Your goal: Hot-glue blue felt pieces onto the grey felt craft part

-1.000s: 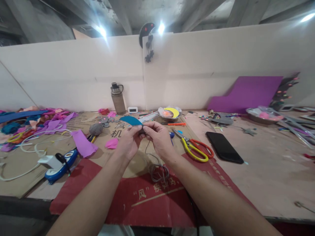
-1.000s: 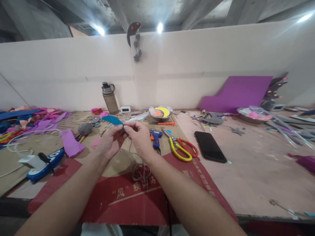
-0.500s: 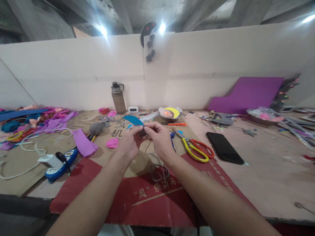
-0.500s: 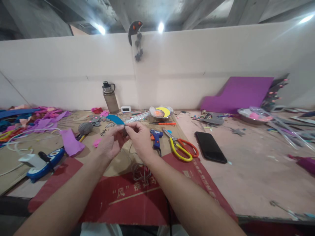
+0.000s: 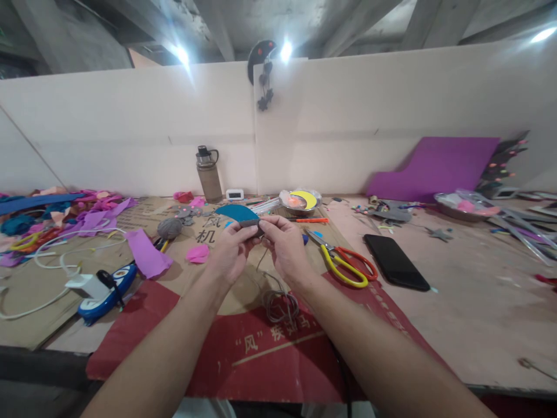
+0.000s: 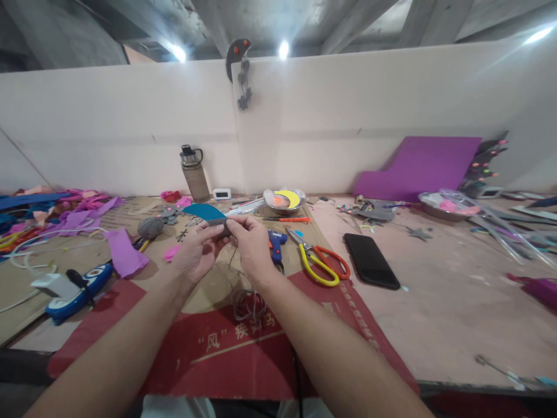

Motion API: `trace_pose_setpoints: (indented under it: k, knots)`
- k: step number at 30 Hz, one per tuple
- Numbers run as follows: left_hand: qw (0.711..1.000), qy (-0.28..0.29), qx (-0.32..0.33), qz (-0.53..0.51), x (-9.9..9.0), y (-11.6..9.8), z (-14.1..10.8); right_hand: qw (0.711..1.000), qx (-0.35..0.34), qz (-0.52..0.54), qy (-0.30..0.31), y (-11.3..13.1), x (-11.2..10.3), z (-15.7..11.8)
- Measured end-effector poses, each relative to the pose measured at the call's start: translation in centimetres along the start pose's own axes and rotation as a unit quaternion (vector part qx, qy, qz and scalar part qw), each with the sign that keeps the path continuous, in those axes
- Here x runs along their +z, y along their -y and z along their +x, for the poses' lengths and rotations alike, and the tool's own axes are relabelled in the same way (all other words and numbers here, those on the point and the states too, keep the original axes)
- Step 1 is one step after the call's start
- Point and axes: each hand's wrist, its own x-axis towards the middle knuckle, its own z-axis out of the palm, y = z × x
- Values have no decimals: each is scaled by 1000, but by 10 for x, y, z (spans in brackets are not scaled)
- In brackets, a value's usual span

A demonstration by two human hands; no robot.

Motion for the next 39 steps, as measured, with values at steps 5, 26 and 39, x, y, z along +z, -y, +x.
trace_pose_setpoints:
  k: [5, 26, 39]
  knots:
    - [1000, -6, 7, -14, 0, 1, 2, 1000, -5, -2, 4, -1, 0, 1]
    - [999, -48, 16, -11, -1, 0, 2, 997, 2, 6, 74, 0, -2, 2]
    - [1000, 9, -3, 13, 6, -10, -4, 995, -24, -69, 63, -2, -8, 10]
